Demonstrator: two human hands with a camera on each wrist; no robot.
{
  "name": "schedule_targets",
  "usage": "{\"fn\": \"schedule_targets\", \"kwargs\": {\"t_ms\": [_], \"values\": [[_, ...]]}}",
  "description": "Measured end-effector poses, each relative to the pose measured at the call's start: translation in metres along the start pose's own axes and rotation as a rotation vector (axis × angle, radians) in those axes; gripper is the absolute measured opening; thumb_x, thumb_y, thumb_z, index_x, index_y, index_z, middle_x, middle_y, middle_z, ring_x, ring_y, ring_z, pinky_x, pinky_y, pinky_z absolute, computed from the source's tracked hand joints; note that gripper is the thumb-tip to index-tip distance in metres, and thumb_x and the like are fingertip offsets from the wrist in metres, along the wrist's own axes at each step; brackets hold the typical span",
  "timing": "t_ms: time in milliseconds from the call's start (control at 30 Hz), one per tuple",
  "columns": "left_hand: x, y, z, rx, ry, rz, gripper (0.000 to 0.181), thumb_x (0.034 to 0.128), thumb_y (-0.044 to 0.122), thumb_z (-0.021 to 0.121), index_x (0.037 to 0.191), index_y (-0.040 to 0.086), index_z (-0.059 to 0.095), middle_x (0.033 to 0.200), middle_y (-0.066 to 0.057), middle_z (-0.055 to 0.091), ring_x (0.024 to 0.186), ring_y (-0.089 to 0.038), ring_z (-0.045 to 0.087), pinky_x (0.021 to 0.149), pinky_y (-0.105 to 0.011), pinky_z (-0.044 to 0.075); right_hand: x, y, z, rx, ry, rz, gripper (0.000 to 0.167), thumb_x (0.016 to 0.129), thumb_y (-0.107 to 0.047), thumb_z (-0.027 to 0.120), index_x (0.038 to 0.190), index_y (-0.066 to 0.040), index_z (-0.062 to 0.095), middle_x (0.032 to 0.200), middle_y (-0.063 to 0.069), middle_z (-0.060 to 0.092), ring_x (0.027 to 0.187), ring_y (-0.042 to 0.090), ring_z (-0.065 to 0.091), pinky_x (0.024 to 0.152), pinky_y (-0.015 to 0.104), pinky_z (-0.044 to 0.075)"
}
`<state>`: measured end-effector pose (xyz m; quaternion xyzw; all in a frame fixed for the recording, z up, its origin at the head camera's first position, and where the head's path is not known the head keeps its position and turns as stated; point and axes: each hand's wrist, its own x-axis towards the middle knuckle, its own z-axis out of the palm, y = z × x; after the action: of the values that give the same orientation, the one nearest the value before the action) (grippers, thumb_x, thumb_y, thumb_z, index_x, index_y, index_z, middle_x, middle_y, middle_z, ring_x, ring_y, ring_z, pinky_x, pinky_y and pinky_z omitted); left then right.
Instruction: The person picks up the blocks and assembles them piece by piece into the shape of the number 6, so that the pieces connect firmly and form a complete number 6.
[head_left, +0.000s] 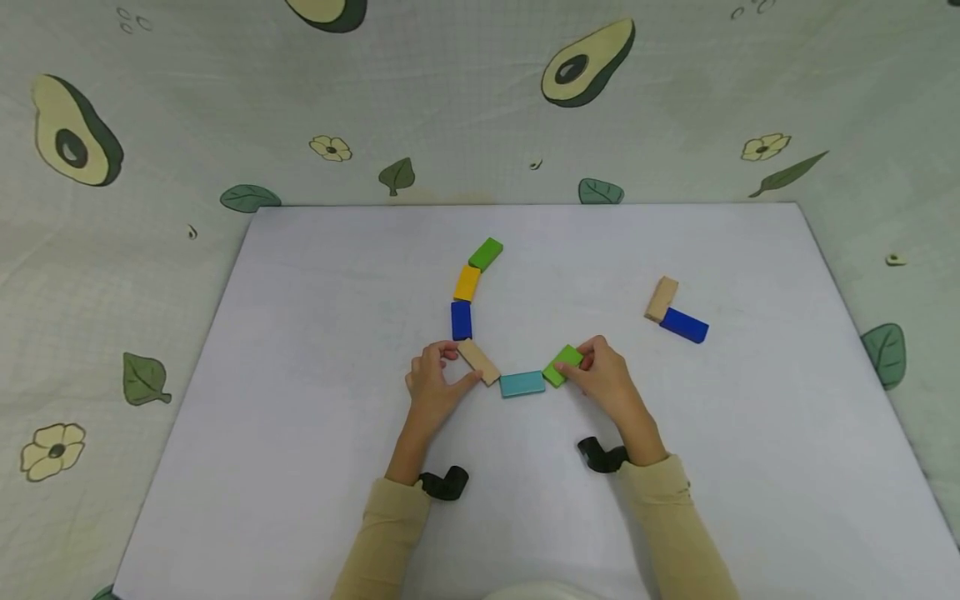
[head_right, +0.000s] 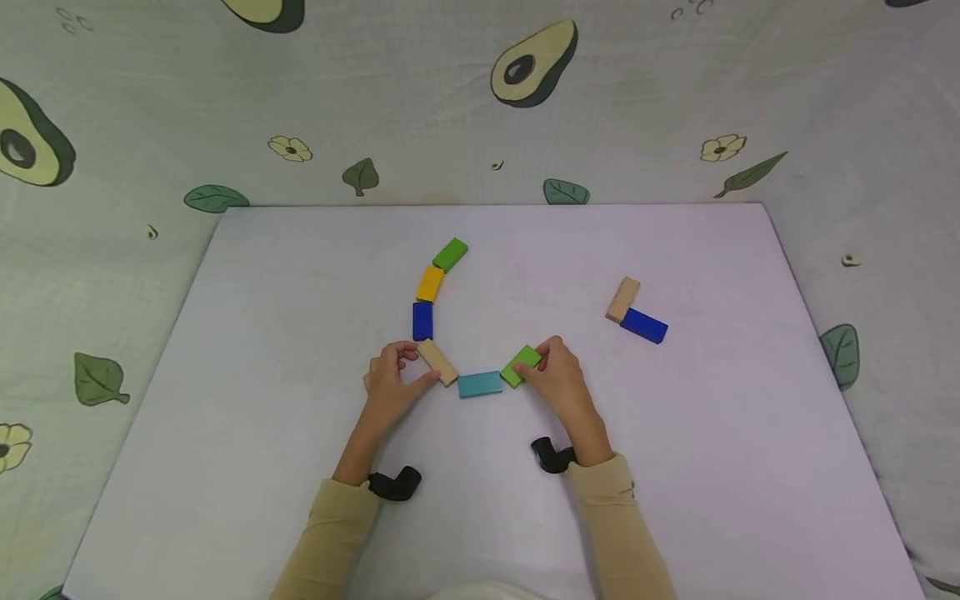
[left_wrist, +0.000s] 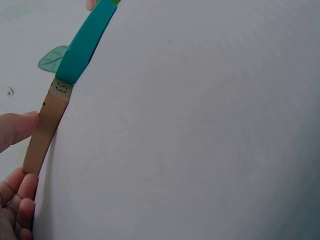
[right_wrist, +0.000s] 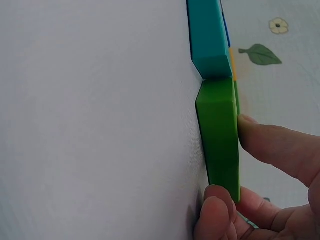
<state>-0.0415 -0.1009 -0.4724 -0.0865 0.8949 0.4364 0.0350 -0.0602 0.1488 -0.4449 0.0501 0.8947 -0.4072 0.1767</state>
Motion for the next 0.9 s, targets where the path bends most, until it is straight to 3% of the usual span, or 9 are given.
{"fn": "schedule_targets", "kwargs": {"t_ms": [300,533,900], "values": [[-0.0014,0.0012,-0.0014,0.0,-0.004,0.005,0.052,0.0777,0.032,0.074,0.117,0.012,0.047,0.105,-0.005,0.052,0.101,-0.023,0.042,0.084,-0.04,0.022,-0.0008,-0.0002,0.0014,-0.001,0.003,0.031,0.044,0.086,-0.026,0.065,0.111,0.003,0.043,0.085,0.012,0.05,0.063,0.017,0.049,0.057,0.026,0.039],[-0.0006,0.001,-0.0013,0.008,-0.003,0.001,0.053,0.0778,0.033,0.074,0.118,0.012,0.046,0.105,-0.005,0.052,0.101,-0.023,0.041,0.084,-0.04,0.022,0.0011,0.0017,0.0034,-0.041,0.025,0.017,0.044,0.087,-0.027,0.065,0.109,0.004,0.044,0.087,0.013,0.05,0.075,0.021,0.047,0.062,0.027,0.038],[0.0003,-0.0004,-0.0005,-0.001,-0.005,0.01,0.053,0.0777,0.034,0.074,0.118,0.012,0.046,0.105,-0.005,0.052,0.101,-0.023,0.042,0.083,-0.04,0.022,-0.0021,0.004,-0.0062,0.001,-0.042,-0.025,0.055,0.09,-0.034,0.06,0.125,0.003,0.041,0.089,0.012,0.053,0.063,0.015,0.051,0.058,0.027,0.04]]}}
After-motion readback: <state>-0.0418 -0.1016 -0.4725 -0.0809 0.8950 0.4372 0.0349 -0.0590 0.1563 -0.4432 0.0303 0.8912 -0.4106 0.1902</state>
